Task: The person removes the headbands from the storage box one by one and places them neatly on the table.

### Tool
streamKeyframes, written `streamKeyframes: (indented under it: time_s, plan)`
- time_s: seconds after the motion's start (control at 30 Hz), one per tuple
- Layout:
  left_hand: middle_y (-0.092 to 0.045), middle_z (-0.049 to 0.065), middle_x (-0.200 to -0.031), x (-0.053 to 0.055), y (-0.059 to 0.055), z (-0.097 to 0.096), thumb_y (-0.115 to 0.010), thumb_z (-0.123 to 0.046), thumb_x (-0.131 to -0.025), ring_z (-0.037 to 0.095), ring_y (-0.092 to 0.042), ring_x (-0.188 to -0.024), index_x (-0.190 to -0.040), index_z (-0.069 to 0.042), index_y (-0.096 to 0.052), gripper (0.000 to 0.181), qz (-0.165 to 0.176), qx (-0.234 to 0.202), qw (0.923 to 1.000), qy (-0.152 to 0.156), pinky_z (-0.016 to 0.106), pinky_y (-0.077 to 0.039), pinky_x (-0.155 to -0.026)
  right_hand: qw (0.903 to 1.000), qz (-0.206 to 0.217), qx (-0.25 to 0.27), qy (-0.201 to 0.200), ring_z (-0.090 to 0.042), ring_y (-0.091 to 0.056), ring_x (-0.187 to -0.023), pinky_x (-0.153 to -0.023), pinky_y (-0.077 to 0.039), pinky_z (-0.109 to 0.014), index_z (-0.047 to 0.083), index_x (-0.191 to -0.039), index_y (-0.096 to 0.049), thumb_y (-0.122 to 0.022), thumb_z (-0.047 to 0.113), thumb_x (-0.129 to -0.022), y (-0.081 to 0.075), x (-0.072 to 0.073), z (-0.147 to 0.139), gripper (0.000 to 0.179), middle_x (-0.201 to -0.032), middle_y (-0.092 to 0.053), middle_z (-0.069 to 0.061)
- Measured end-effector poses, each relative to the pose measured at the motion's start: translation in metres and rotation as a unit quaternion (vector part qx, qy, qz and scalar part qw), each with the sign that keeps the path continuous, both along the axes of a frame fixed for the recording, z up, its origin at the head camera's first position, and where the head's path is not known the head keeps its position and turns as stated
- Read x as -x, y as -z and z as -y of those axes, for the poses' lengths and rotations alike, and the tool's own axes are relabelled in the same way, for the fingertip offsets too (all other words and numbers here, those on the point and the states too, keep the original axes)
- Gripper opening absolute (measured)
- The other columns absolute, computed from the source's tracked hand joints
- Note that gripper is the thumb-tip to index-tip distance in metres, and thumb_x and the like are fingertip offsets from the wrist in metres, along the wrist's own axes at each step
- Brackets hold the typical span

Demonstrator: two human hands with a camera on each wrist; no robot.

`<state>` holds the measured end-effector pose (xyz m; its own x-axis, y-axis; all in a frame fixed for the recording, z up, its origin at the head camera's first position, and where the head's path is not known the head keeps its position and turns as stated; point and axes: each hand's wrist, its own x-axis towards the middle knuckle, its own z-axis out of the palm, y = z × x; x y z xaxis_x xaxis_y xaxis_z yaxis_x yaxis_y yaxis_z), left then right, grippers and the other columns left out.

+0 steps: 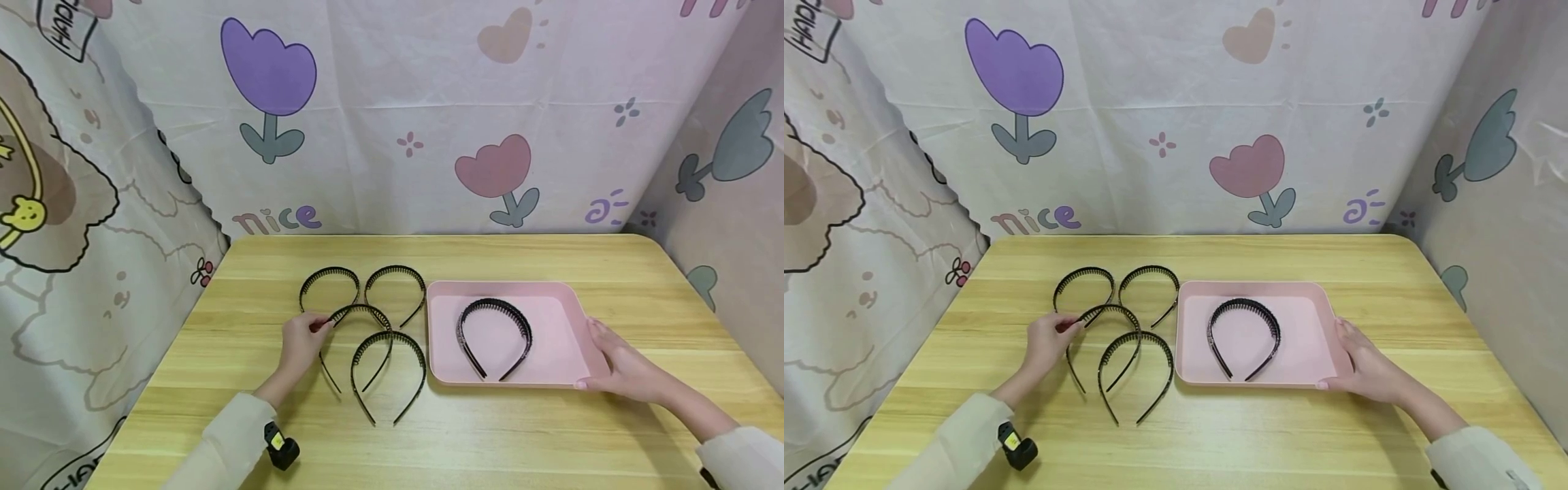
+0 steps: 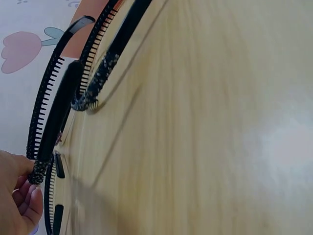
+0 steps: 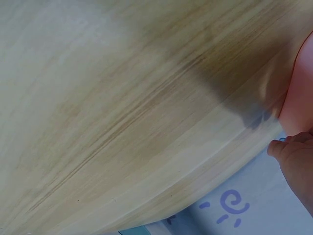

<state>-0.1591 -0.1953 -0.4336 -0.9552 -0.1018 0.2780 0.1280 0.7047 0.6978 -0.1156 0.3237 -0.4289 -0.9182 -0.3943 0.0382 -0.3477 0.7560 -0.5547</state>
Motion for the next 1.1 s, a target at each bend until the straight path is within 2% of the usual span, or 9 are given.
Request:
streamKeyframes:
  time_s: [0.27, 0.47, 0.77, 1.1]
  plan:
    - [-0.069, 0.019, -0.075, -0.010, -0.001, 0.017, -0.070, -0.001, -0.079, 0.014, -0.058, -0.060, -0.083, 0.006, -0.071, 0.008, -0.009, 0.010, 0.9999, -0.010, 0.013, -0.045, -0.051, 1.0000, 0.002, -0.002, 0.001, -0.058, -0.011, -0.131, -0.092, 0.005, 0.006, -0.020, -0.139, -0.010, -0.080, 0.031, -0.069, 0.000, 0.001, 0.000, 0.111, -0.142, -0.013, -0.044]
    - [-0.069, 0.019, -0.075, -0.020, 0.002, 0.028, -0.070, 0.002, -0.077, 0.013, -0.058, -0.059, -0.081, 0.006, -0.071, 0.006, -0.013, 0.018, 0.9997, -0.012, 0.013, -0.046, -0.051, 1.0000, -0.005, 0.001, -0.002, -0.058, -0.011, -0.132, -0.093, 0.005, 0.006, -0.019, -0.139, -0.009, -0.080, 0.028, -0.069, 0.001, 0.001, -0.001, 0.111, -0.142, -0.013, -0.044]
    - [-0.069, 0.016, -0.072, -0.031, 0.004, 0.040, -0.072, 0.001, -0.075, 0.008, -0.056, -0.057, -0.080, 0.005, -0.072, 0.006, -0.040, 0.043, 0.9979, -0.028, 0.015, -0.045, -0.049, 1.0000, -0.003, 0.005, 0.002, -0.057, -0.010, -0.132, -0.093, 0.004, 0.007, -0.018, -0.140, -0.009, -0.081, 0.028, -0.068, 0.003, 0.000, -0.001, 0.111, -0.142, -0.013, -0.044]
    - [-0.069, 0.016, -0.068, -0.045, 0.001, 0.053, -0.074, 0.000, -0.074, 0.003, -0.053, -0.054, -0.076, 0.004, -0.072, 0.005, -0.040, 0.055, 0.9963, -0.052, 0.015, -0.042, -0.046, 0.9999, 0.006, 0.010, 0.004, -0.058, -0.009, -0.132, -0.092, 0.005, 0.007, -0.018, -0.140, -0.007, -0.080, 0.029, -0.069, 0.003, 0.000, -0.001, 0.112, -0.142, -0.011, -0.044]
